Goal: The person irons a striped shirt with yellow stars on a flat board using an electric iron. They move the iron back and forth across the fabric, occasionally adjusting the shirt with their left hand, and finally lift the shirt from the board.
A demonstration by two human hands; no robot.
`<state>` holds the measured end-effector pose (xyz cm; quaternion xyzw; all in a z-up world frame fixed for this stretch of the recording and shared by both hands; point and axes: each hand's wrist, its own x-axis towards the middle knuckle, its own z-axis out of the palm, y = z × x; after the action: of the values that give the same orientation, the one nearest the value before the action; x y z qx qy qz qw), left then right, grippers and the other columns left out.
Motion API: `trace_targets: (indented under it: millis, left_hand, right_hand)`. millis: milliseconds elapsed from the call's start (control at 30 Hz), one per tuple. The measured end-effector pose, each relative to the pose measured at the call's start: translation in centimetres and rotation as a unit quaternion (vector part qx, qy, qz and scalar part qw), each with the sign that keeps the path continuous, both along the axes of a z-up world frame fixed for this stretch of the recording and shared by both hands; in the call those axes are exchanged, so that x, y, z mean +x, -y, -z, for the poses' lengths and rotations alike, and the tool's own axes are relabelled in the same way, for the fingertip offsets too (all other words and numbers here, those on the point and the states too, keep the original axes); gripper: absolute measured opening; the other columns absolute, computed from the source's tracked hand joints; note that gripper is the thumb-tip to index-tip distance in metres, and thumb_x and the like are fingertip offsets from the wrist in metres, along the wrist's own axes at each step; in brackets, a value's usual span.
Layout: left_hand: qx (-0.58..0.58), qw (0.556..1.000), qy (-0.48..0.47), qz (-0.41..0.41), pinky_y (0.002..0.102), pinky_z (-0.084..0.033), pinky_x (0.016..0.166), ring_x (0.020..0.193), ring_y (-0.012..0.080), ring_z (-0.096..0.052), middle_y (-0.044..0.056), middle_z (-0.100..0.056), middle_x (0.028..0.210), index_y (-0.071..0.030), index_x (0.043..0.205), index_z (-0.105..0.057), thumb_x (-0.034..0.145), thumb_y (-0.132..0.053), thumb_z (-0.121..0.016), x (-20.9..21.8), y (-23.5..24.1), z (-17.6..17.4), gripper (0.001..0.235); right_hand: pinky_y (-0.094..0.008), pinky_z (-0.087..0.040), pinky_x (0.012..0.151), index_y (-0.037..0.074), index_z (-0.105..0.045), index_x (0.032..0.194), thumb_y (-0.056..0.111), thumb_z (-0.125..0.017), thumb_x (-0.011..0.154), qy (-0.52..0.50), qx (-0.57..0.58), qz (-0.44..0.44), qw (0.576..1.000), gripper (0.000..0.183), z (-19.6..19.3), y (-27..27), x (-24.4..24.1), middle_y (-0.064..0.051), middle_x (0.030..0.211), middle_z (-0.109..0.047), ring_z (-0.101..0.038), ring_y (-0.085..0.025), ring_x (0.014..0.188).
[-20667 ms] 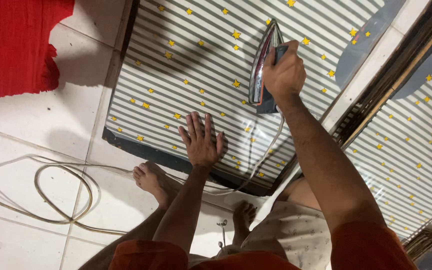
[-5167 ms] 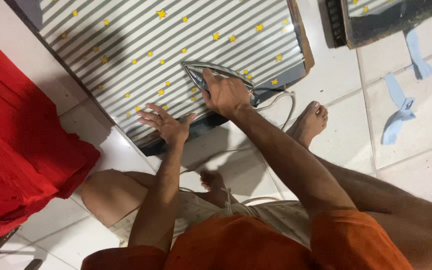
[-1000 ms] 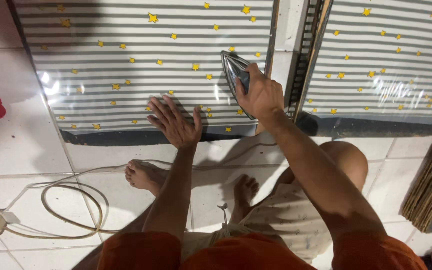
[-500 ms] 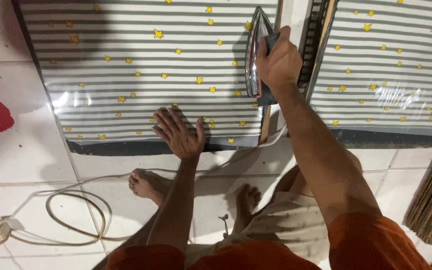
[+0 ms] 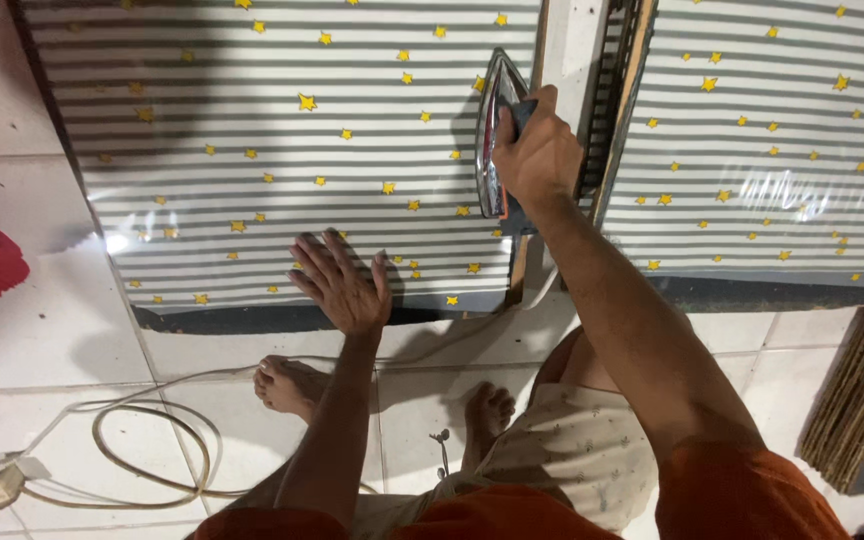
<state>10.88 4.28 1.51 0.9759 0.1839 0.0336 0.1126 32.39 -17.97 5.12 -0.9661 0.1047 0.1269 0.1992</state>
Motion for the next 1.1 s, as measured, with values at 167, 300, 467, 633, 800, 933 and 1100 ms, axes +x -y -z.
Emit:
trace_targets:
  millis: [167, 300, 467, 633, 800, 933, 1100]
  left_hand:
    - [-0.001, 1.000, -0.020, -0.003, 0.063, -0.003, 0.126, 0.156, 0.0438, -0.010, 0.029, -0.018, 0.166, -0.004, 0.160, -0.028, 0.105, -0.055, -0.036, 0.1, 0.0, 0.1, 0.076]
    - [0.004, 1.000, -0.025, -0.007, 0.062, -0.004, 0.126, 0.156, 0.0436, -0.012, 0.028, -0.020, 0.166, -0.005, 0.161, -0.028, 0.105, -0.056, -0.037, 0.1, 0.0, 0.0, 0.076]
    - [0.010, 0.999, -0.028, -0.013, 0.061, -0.004, 0.127, 0.157, 0.0419, -0.011, 0.026, -0.018, 0.167, -0.007, 0.162, -0.025, 0.104, -0.057, -0.039, -0.2, -0.1, 0.4, 0.077]
    - [0.010, 1.000, 0.012, -0.011, 0.058, -0.001, 0.128, 0.158, 0.0405, -0.010, 0.026, -0.018, 0.167, -0.008, 0.162, -0.023, 0.106, -0.055, -0.038, -0.1, 0.1, 0.1, 0.075]
    - [0.019, 0.999, 0.046, -0.005, 0.057, -0.002, 0.129, 0.158, 0.0407, -0.014, 0.026, -0.019, 0.166, -0.006, 0.161, -0.025, 0.107, -0.054, -0.040, -0.2, 0.0, 0.3, 0.073]
    - [0.024, 0.999, 0.017, -0.015, 0.058, -0.005, 0.127, 0.156, 0.0419, -0.017, 0.028, -0.024, 0.164, -0.004, 0.159, -0.034, 0.104, -0.055, -0.040, -0.2, -0.2, 0.0, 0.075]
    - [-0.052, 0.998, -0.016, -0.017, 0.057, -0.001, 0.130, 0.159, 0.0372, -0.006, 0.022, -0.013, 0.169, -0.008, 0.163, -0.023, 0.103, -0.059, -0.035, -0.7, -0.7, 0.8, 0.080]
  right_hand:
    - [-0.055, -0.054, 0.063, 0.011, -0.048, 0.115, 0.037, -0.059, 0.098, 0.001, -0.003, 0.015, 1.000, 0.032, -0.1, -0.2, 0.1, -0.016, 0.086, -0.074, -0.071, -0.042, 0.075]
    - [-0.054, -0.055, 0.059, 0.012, -0.050, 0.113, 0.036, -0.062, 0.099, 0.021, -0.008, 0.005, 1.000, 0.031, 0.3, -0.1, 0.0, -0.016, 0.085, -0.074, -0.072, -0.040, 0.073]
    - [-0.051, -0.057, 0.058, 0.012, -0.051, 0.113, 0.036, -0.065, 0.098, 0.045, 0.040, 0.008, 0.998, 0.031, -0.1, 0.2, -0.2, -0.016, 0.088, -0.075, -0.073, -0.037, 0.075]
    - [-0.054, -0.056, 0.058, 0.009, -0.051, 0.113, 0.032, -0.066, 0.098, 0.090, 0.081, -0.002, 0.993, 0.031, -0.8, -1.1, -0.5, -0.017, 0.085, -0.076, -0.073, -0.041, 0.071]
    - [-0.035, -0.058, 0.038, 0.009, -0.049, 0.116, 0.029, -0.062, 0.105, 0.103, 0.086, -0.097, 0.986, 0.026, -0.7, -5.2, 0.7, -0.007, 0.080, -0.076, -0.069, -0.020, 0.050]
    - [-0.056, -0.054, 0.062, 0.010, -0.047, 0.113, 0.036, -0.059, 0.101, -0.009, 0.040, -0.121, 0.992, 0.031, -1.4, -7.2, 1.6, -0.013, 0.080, -0.072, -0.069, -0.040, 0.067]
    - [-0.056, -0.052, 0.052, 0.007, -0.048, 0.112, 0.038, -0.060, 0.101, -0.006, 0.019, -0.121, 0.993, 0.035, -0.8, -7.3, 2.0, -0.014, 0.075, -0.070, -0.067, -0.040, 0.060]
